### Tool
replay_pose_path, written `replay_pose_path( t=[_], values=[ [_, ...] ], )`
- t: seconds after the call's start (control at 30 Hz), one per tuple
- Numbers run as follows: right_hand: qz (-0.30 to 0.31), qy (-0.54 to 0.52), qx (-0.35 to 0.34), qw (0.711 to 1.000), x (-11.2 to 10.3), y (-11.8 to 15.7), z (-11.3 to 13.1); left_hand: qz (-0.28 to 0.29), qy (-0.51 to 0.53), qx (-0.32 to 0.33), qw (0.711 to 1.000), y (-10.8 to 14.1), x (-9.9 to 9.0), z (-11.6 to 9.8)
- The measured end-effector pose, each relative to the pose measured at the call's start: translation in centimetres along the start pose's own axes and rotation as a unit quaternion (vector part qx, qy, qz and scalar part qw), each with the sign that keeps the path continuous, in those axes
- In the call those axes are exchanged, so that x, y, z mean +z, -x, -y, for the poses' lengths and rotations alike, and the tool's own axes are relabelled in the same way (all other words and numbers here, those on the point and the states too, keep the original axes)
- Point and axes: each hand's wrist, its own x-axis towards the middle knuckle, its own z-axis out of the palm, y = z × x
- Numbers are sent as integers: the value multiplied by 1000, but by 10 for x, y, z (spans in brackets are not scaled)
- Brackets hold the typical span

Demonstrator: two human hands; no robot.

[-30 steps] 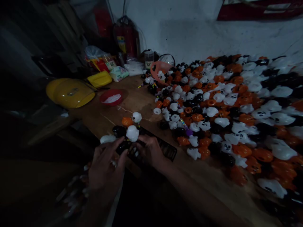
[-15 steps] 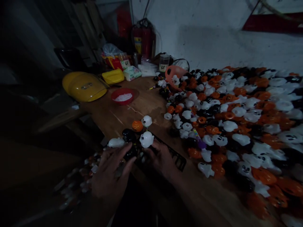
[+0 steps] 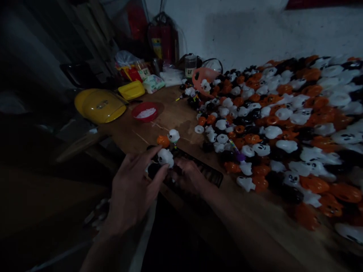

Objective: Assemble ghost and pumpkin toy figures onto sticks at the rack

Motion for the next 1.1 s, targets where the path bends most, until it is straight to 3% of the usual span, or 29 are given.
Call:
replay_pose_path(
  t=[0.1, 0.27, 0.43, 0.7, 0.87, 1.1],
  values=[
    [-55, -3, 2, 998, -1, 0, -2, -12, -35, 2, 999, -7, 2, -1],
    [-125, -30, 33, 991, -5, 2, -6, -24, -21, -10, 999, 12, 3, 0],
    [-96, -123, 52, 986, -2, 1, -5, -35, -14, -65, 997, 22, 9, 1],
    [-87, -13, 80, 993, -2, 6, 3, -24, -16, -54, 998, 23, 12, 5],
    [-89, 18, 103, 991, 5, 10, 12, -29, -60, 55, 996, 10, 14, 4],
    [-96, 81, 40, 991, 10, 0, 10, -13, -133, 149, 980, -10, 48, 13]
  ],
)
